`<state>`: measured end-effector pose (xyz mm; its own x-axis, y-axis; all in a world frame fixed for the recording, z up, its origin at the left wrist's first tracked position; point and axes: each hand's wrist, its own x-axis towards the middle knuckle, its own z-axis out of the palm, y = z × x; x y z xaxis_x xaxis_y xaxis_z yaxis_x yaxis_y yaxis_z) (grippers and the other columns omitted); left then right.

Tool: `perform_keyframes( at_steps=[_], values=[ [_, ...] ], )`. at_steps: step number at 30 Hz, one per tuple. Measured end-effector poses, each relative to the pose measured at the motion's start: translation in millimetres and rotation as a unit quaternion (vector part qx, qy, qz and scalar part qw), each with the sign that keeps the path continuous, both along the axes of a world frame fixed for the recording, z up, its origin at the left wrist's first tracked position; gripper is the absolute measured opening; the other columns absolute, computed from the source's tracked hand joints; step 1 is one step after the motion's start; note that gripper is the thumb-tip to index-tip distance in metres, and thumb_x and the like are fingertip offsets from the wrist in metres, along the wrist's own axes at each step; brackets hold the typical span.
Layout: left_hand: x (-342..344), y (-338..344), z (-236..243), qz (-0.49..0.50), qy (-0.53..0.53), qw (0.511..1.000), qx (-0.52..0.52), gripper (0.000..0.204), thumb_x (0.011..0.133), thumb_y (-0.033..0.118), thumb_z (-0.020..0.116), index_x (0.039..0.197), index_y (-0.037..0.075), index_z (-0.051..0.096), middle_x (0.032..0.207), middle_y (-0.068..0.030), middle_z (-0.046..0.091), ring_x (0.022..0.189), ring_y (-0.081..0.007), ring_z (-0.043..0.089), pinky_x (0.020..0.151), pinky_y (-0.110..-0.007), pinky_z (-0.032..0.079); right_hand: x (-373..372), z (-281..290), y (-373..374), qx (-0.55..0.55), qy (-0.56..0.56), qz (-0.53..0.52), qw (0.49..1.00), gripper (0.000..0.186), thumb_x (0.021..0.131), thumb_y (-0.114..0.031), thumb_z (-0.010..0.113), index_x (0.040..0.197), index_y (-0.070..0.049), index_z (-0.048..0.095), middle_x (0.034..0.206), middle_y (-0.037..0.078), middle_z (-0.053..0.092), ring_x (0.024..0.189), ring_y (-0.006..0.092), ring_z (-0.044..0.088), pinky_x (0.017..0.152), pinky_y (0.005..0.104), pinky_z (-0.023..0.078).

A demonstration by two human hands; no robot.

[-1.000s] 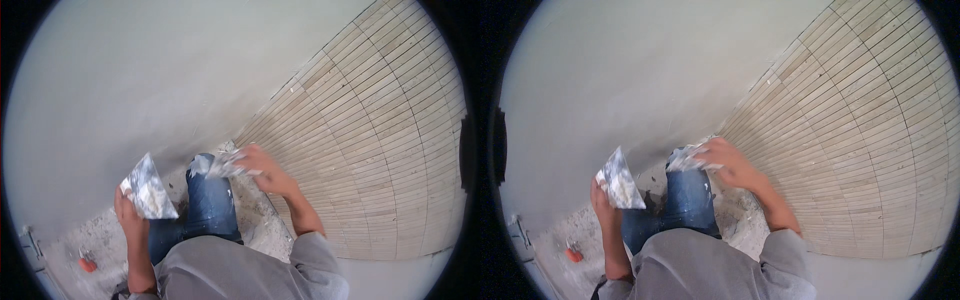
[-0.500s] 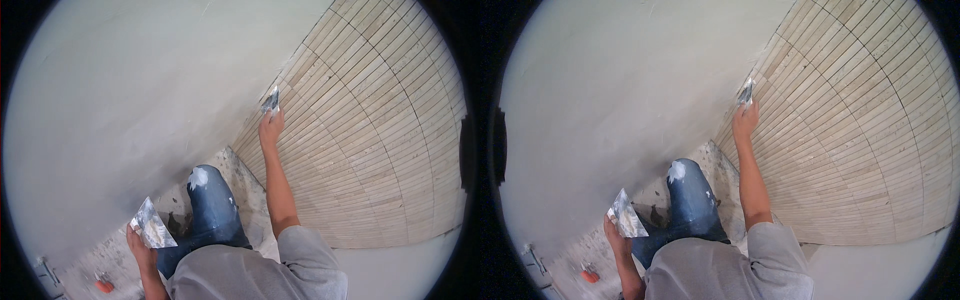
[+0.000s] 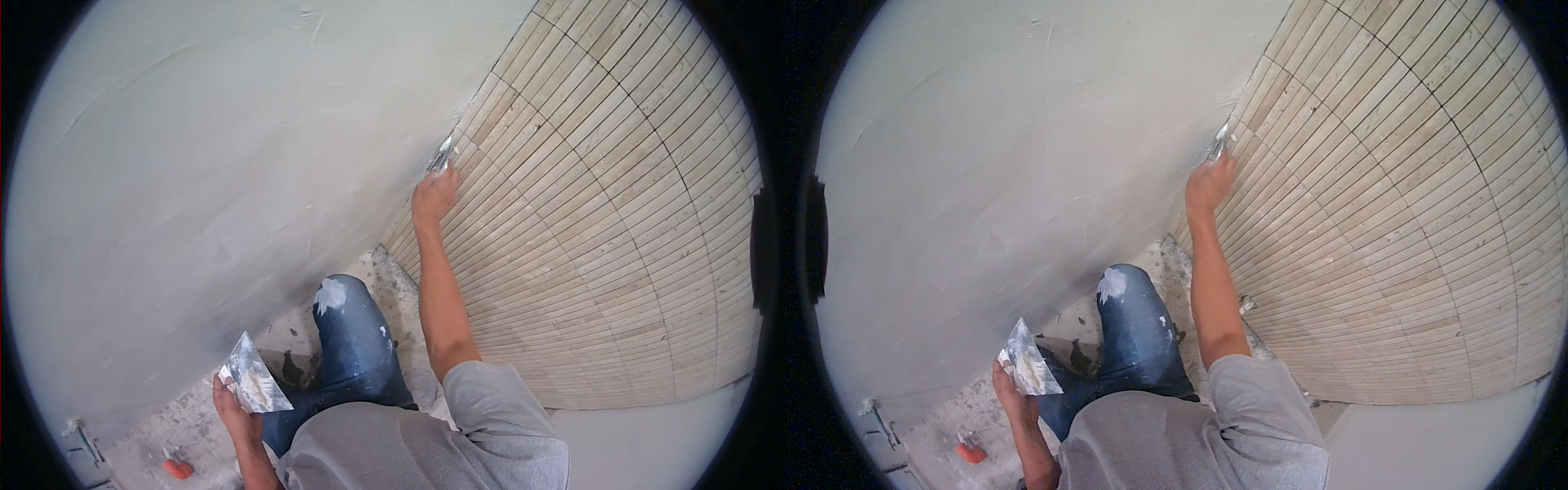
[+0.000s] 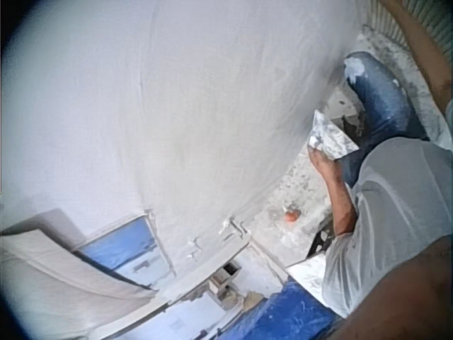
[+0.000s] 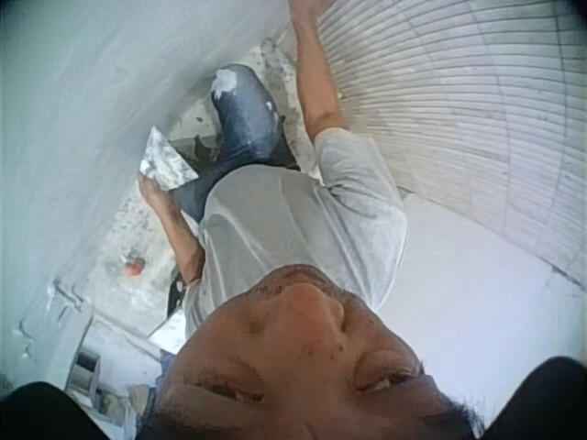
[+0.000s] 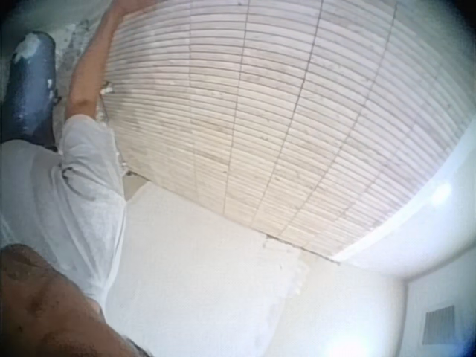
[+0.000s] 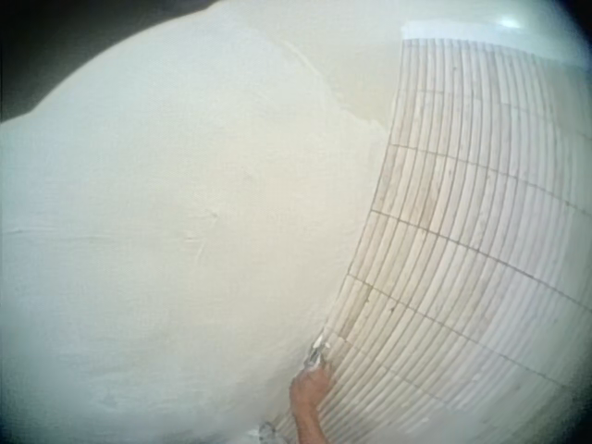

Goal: Applying and smoothing joint compound onto a wall corner and adjacent surfaces using putty knives.

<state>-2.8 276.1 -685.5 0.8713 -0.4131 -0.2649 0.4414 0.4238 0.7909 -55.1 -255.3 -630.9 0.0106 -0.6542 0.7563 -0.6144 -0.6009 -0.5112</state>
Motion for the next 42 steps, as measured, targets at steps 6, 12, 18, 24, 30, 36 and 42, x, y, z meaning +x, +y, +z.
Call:
perform_keyframes(
  at_steps=[6, 12, 18, 24, 30, 36, 42],
  values=[
    [-4, -7, 8, 0.037, 0.024, 0.999, 0.016, 0.032, 0.104, 0.02, 0.037, 0.128, 0.002, 0.049, 0.115, -0.0097, 0.062, 0.103, -0.0238, 0.066, 0.089, -0.039, 0.056, 16, -2, 3, 0.029, 0.042, -0.031, 0.998, 0.045, 0.087, -0.001, 0.052, 0.131, 0.008, 0.051, 0.112, 0.023, 0.053, 0.103, 0.0423, 0.056, 0.088, 0.048, 0.047],
    [-3, -11, 14, 0.02, 0.027, 0.999, 0.019, 0.03, 0.104, 0.021, 0.038, 0.125, 0.003, 0.051, 0.113, -0.0083, 0.063, 0.101, -0.0222, 0.067, 0.087, -0.037, 0.056, 30, -7, -1, 0.049, 0.039, -0.05, 0.997, 0.048, 0.089, 0.001, 0.051, 0.135, 0.012, 0.044, 0.117, 0.026, 0.047, 0.108, 0.0438, 0.053, 0.093, 0.0476, 0.046],
    [-3, -10, 12, 0.03, 0.045, 0.998, 0.017, 0.029, 0.104, 0.022, 0.039, 0.123, 0.004, 0.053, 0.112, -0.0073, 0.063, 0.1, -0.0203, 0.067, 0.085, -0.036, 0.056, 32, -8, -4, 0.038, 0.023, -0.052, 0.998, 0.05, 0.088, 0.002, 0.049, 0.137, 0.011, 0.042, 0.117, 0.027, 0.046, 0.105, 0.0439, 0.055, 0.09, 0.0491, 0.046],
    [-2, -3, 5, 0.02, 0.031, 0.999, -0.001, 0.029, 0.105, 0.022, 0.038, 0.123, 0.005, 0.053, 0.113, -0.0069, 0.063, 0.101, -0.0198, 0.066, 0.085, -0.035, 0.056, 32, -6, 7, 0.103, 0.005, -0.024, 0.994, 0.053, 0.087, 0.005, 0.051, 0.138, 0.013, 0.041, 0.118, 0.027, 0.046, 0.108, 0.0437, 0.053, 0.093, 0.0479, 0.045],
    [-2, -3, 6, 0.028, 0.047, 0.998, 0.014, 0.03, 0.106, 0.024, 0.038, 0.123, 0.004, 0.053, 0.114, -0.0069, 0.063, 0.101, -0.0186, 0.066, 0.086, -0.034, 0.056, 29, -3, 6, 0.037, 0.035, -0.04, 0.998, 0.056, 0.085, 0.005, 0.054, 0.139, 0.012, 0.04, 0.118, 0.027, 0.046, 0.107, 0.0433, 0.053, 0.093, 0.0487, 0.043],
    [1, -1, 5, -0.01, 0.006, 1.0, -0.016, 0.031, 0.107, 0.026, 0.039, 0.123, 0.003, 0.052, 0.112, -0.0075, 0.064, 0.098, -0.0183, 0.067, 0.085, -0.034, 0.056, 32, -4, 0, 0.048, 0.057, -0.045, 0.996, 0.053, 0.088, 0.002, 0.05, 0.139, 0.013, 0.037, 0.117, 0.029, 0.044, 0.106, 0.0456, 0.052, 0.092, 0.0509, 0.044],
    [2, 2, 6, -0.009, 0.009, 1.0, -0.012, 0.031, 0.107, 0.026, 0.038, 0.123, 0.003, 0.052, 0.112, -0.0081, 0.064, 0.099, -0.0189, 0.067, 0.086, -0.034, 0.056, 36, -1, 3, 0.052, 0.069, -0.015, 0.996, 0.06, 0.086, 0.004, 0.053, 0.142, 0.016, 0.032, 0.123, 0.029, 0.042, 0.115, 0.0445, 0.047, 0.1, 0.0474, 0.042]
  ],
)
